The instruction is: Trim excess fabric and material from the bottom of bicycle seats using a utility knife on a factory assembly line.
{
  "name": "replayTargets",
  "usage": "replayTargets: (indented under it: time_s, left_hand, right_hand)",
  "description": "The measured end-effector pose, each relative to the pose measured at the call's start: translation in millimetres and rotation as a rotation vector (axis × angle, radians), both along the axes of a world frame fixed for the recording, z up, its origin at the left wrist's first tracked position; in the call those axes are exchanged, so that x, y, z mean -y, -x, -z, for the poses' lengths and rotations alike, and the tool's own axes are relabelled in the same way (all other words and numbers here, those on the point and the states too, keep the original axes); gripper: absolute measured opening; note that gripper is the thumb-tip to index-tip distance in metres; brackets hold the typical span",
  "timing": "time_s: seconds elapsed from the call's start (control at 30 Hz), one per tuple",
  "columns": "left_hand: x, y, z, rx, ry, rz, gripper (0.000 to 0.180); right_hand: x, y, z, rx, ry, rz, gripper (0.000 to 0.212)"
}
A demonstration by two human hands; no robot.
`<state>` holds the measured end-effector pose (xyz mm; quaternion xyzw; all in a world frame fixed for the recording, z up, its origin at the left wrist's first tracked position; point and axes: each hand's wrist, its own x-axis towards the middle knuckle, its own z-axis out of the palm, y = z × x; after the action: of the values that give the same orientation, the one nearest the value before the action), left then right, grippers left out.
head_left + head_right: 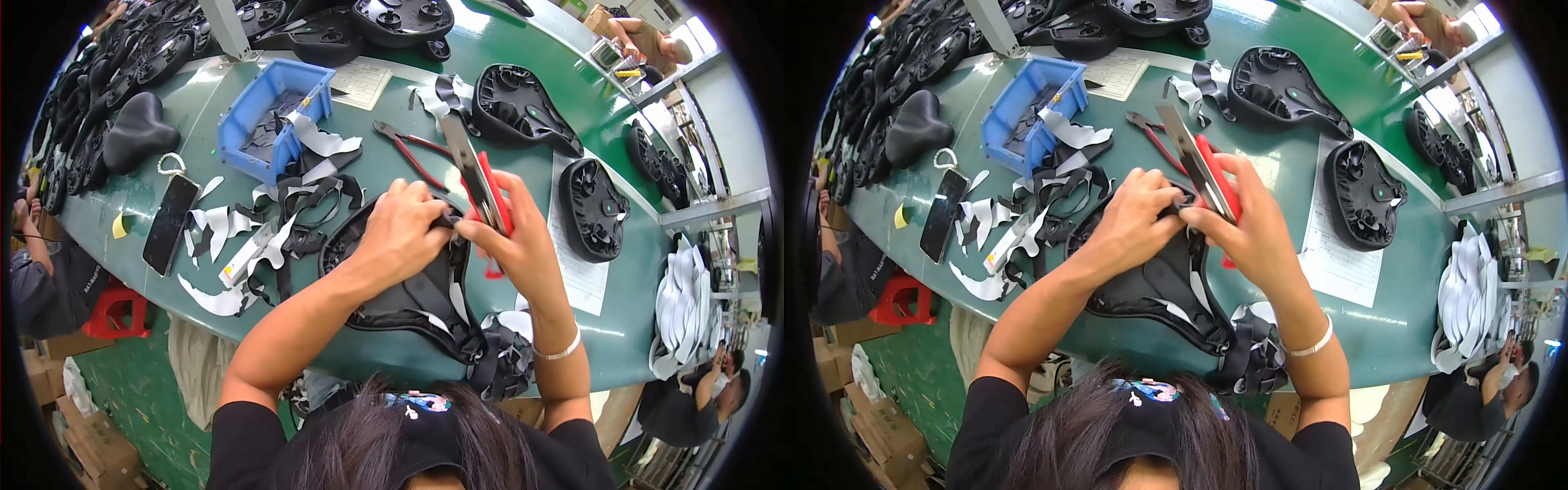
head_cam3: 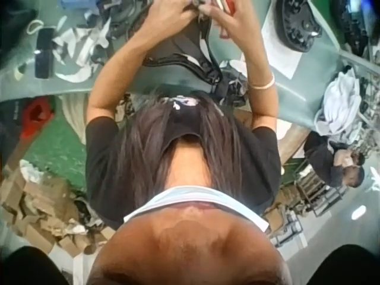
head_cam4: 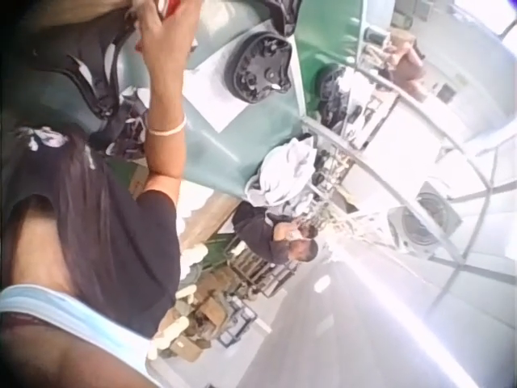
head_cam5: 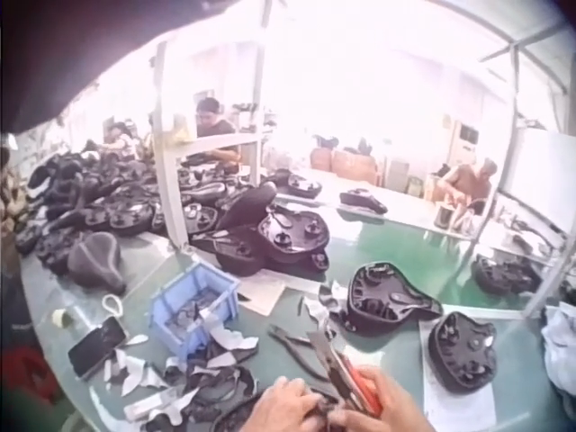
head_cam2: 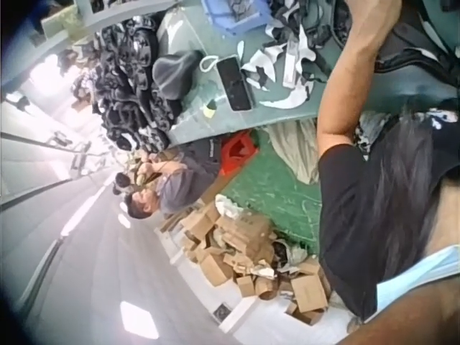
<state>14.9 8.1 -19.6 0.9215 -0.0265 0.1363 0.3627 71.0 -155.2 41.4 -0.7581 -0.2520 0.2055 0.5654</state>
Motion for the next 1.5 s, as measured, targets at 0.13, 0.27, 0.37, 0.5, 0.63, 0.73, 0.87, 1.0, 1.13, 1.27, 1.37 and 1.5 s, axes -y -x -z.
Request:
replayTargets:
  time_s: [0.13,0.27,0.37,0.5,0.63,0.73,0.87,1.0,1.13,1.27,1.37,1.5]
  left_hand:
    - [-4.6,3.3,-4.8,-0.069,0.289,-0.007,0.02]
    - [-1.9,6.4,-4.3,-0.124,0.301,-0.028,0.018]
    - [-2.0,2.4,-8.6,-0.212,0.537,-0.119,0.017]
    - [-32.6,-7.1,0.7,-0.038,1.789,-0.216,0.01]
    - [-72.2,0.1,-18.8,0.508,2.264,0.336,0.017]
    - [-104.9,12.2,-24.0,0.696,1.844,0.478,0.019]
    - [-84.8,22.9,-3.2,0.237,1.418,-0.486,0.039]
    - [-57.1,38.0,8.8,-0.386,0.015,-0.101,0.049]
    - [-108.6,22.7,-1.5,-0.546,0.394,-0.082,0.046]
    - [-135.4,-46.8,-18.9,-0.02,1.093,-0.249,0.048]
    - [-61.4,-83.8,-43.0,-0.119,1.052,-0.275,0.049]
    - [-36.7,-75.9,-24.2,-0.284,1.008,-0.096,0.042]
  right_hand:
    - [39.3,0.3,-0.9,0.57,0.294,0.105,0.052]
    - [34.7,6.8,-21.0,0.851,0.697,-0.285,0.051]
    - [28.7,22.2,-31.4,1.003,0.948,-0.303,0.049]
    - [42.8,53.3,-15.1,0.842,1.014,-0.176,0.056]
    - [55.0,95.2,1.7,0.737,0.903,-0.101,0.057]
    - [73.1,116.6,16.1,0.799,0.844,-0.07,0.063]
    - [80.0,98.2,21.3,0.415,0.4,0.316,0.042]
    - [49.1,64.2,41.0,0.346,0.213,0.181,0.027]
    - [57.5,3.8,26.8,0.012,-0.052,0.293,0.025]
    - [49.9,-69.8,25.2,0.051,-0.12,0.491,0.045]
    - [24.1,-107.0,67.2,0.042,-0.09,0.516,0.048]
    - [10.7,-123.2,85.0,-0.012,-0.195,0.531,0.039]
